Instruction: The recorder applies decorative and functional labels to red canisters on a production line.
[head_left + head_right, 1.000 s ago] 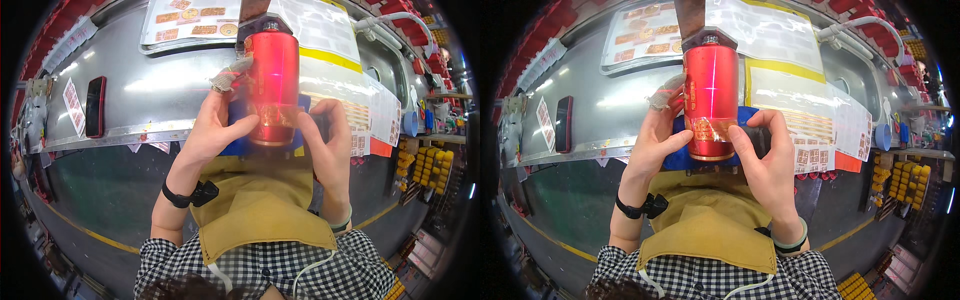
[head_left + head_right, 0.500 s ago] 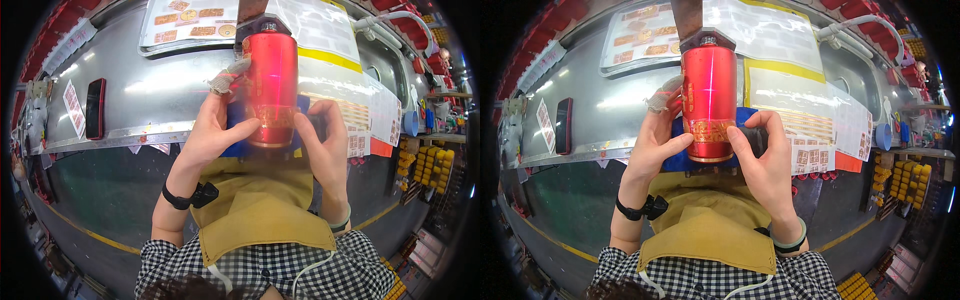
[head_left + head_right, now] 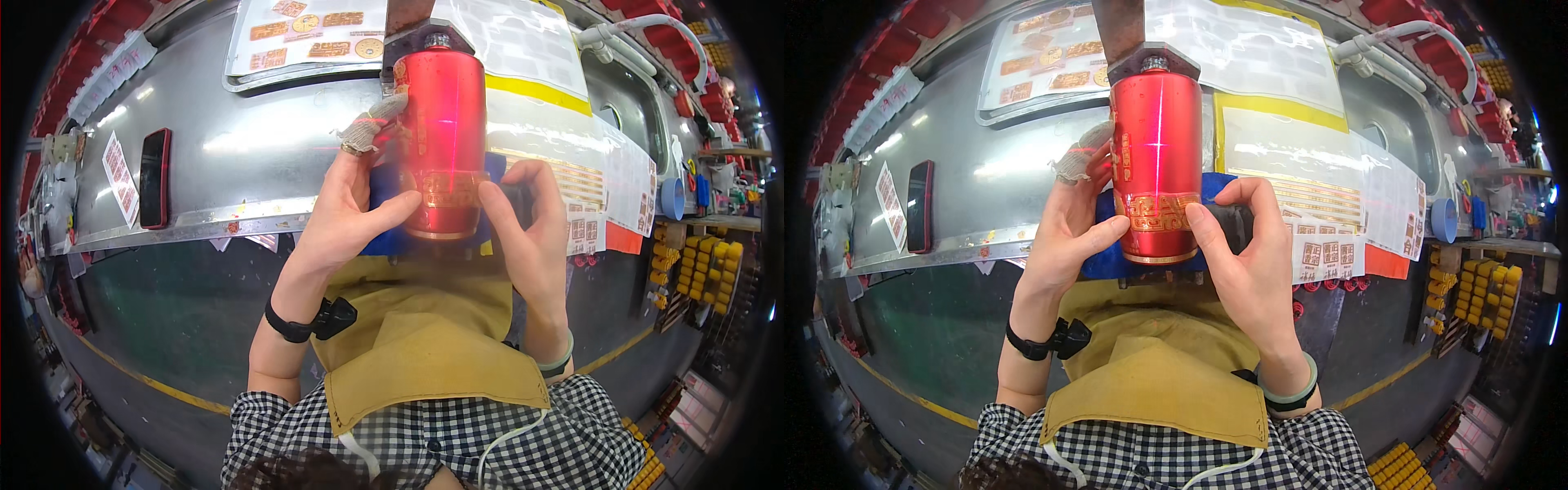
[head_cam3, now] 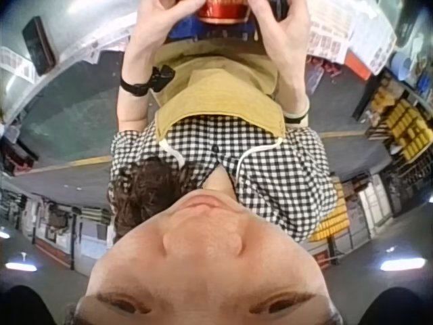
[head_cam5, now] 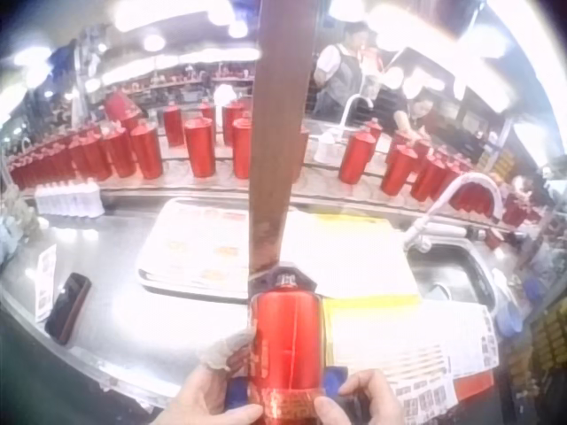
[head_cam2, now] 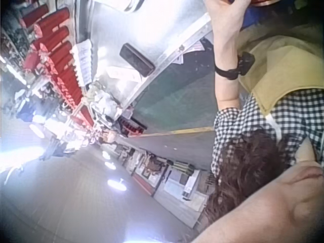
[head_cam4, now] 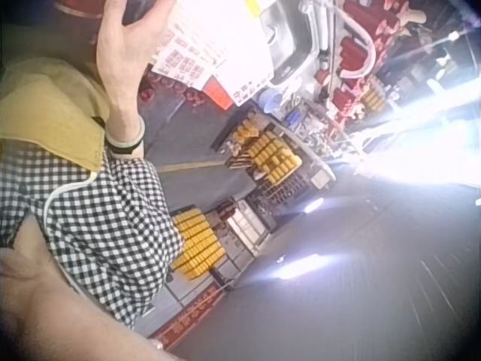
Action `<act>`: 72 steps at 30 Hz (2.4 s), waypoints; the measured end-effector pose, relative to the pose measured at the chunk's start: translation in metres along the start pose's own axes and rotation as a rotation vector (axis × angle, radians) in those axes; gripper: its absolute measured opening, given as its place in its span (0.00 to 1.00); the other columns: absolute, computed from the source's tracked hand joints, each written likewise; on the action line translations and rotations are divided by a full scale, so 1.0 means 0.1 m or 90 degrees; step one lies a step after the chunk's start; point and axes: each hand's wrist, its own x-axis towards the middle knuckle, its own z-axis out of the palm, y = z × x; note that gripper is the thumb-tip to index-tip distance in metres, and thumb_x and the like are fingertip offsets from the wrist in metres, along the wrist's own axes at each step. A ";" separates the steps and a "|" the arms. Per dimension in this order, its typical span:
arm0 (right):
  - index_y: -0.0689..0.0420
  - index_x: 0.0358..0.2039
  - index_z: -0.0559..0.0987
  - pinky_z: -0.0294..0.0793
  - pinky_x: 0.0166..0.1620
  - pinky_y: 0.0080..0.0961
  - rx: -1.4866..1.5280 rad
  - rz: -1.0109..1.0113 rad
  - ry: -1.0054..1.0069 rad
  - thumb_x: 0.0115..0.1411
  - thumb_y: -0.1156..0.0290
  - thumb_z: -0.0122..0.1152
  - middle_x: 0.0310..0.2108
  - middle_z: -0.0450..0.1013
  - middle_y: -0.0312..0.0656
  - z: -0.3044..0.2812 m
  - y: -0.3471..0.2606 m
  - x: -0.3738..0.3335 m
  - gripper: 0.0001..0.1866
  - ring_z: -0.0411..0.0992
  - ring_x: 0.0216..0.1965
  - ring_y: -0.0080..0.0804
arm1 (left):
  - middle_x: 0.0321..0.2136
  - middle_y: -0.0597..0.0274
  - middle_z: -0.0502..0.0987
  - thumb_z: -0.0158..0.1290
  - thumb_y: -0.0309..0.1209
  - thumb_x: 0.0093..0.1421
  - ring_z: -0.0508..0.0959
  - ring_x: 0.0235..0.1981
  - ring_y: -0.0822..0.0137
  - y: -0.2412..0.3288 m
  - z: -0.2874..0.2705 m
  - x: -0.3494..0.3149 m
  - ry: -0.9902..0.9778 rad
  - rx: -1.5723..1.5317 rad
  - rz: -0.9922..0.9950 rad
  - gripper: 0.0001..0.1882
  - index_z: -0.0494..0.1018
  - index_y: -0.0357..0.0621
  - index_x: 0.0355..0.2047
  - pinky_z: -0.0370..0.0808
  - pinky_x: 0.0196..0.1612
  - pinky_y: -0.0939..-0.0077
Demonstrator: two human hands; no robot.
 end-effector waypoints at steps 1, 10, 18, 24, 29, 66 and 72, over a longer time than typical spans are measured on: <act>0.62 0.39 0.71 0.68 0.39 0.21 0.013 0.004 0.002 0.65 0.68 0.68 0.33 0.70 0.36 0.01 0.02 0.00 0.14 0.67 0.34 0.20 | 0.70 0.52 0.58 0.63 0.22 0.57 0.59 0.71 0.58 0.00 0.00 0.00 0.001 -0.010 0.001 0.47 0.51 0.37 0.73 0.52 0.74 0.60; 0.63 0.39 0.72 0.68 0.41 0.21 0.025 0.020 0.004 0.64 0.68 0.68 0.33 0.70 0.36 0.01 0.02 0.00 0.14 0.67 0.35 0.21 | 0.68 0.58 0.61 0.61 0.19 0.57 0.60 0.69 0.64 -0.01 0.01 0.00 -0.003 -0.017 0.020 0.44 0.54 0.38 0.72 0.54 0.72 0.64; 0.62 0.39 0.72 0.69 0.41 0.22 0.012 0.012 0.009 0.64 0.68 0.69 0.33 0.70 0.36 0.02 0.02 0.00 0.15 0.67 0.35 0.22 | 0.67 0.59 0.63 0.65 0.23 0.58 0.63 0.67 0.65 -0.03 0.09 0.00 0.051 -0.005 0.009 0.43 0.57 0.38 0.71 0.54 0.71 0.65; 0.62 0.39 0.72 0.69 0.42 0.23 0.027 0.031 0.009 0.63 0.68 0.69 0.33 0.71 0.37 0.02 0.06 0.01 0.14 0.68 0.36 0.24 | 0.67 0.58 0.64 0.64 0.21 0.60 0.63 0.67 0.64 -0.02 0.14 0.01 0.072 -0.002 0.005 0.42 0.57 0.40 0.71 0.57 0.71 0.65; 0.63 0.39 0.72 0.70 0.44 0.24 0.021 0.032 0.004 0.63 0.68 0.68 0.34 0.71 0.38 0.00 0.06 0.00 0.15 0.68 0.37 0.24 | 0.68 0.56 0.63 0.62 0.20 0.60 0.63 0.68 0.63 0.03 0.15 0.01 0.064 -0.002 -0.004 0.41 0.56 0.39 0.71 0.57 0.72 0.63; 0.64 0.47 0.74 0.74 0.42 0.31 0.149 -0.071 0.072 0.66 0.75 0.56 0.37 0.75 0.46 0.04 -0.02 0.07 0.10 0.75 0.36 0.36 | 0.69 0.51 0.61 0.63 0.25 0.62 0.63 0.68 0.57 0.08 0.18 0.00 0.097 -0.003 -0.064 0.43 0.51 0.38 0.72 0.58 0.72 0.57; 0.62 0.43 0.78 0.75 0.44 0.40 -0.164 -0.084 0.114 0.63 0.77 0.62 0.36 0.77 0.51 -0.12 0.12 0.04 0.09 0.78 0.40 0.51 | 0.69 0.51 0.60 0.63 0.25 0.62 0.63 0.68 0.57 0.08 0.18 0.02 0.086 -0.013 -0.053 0.44 0.51 0.37 0.72 0.60 0.71 0.58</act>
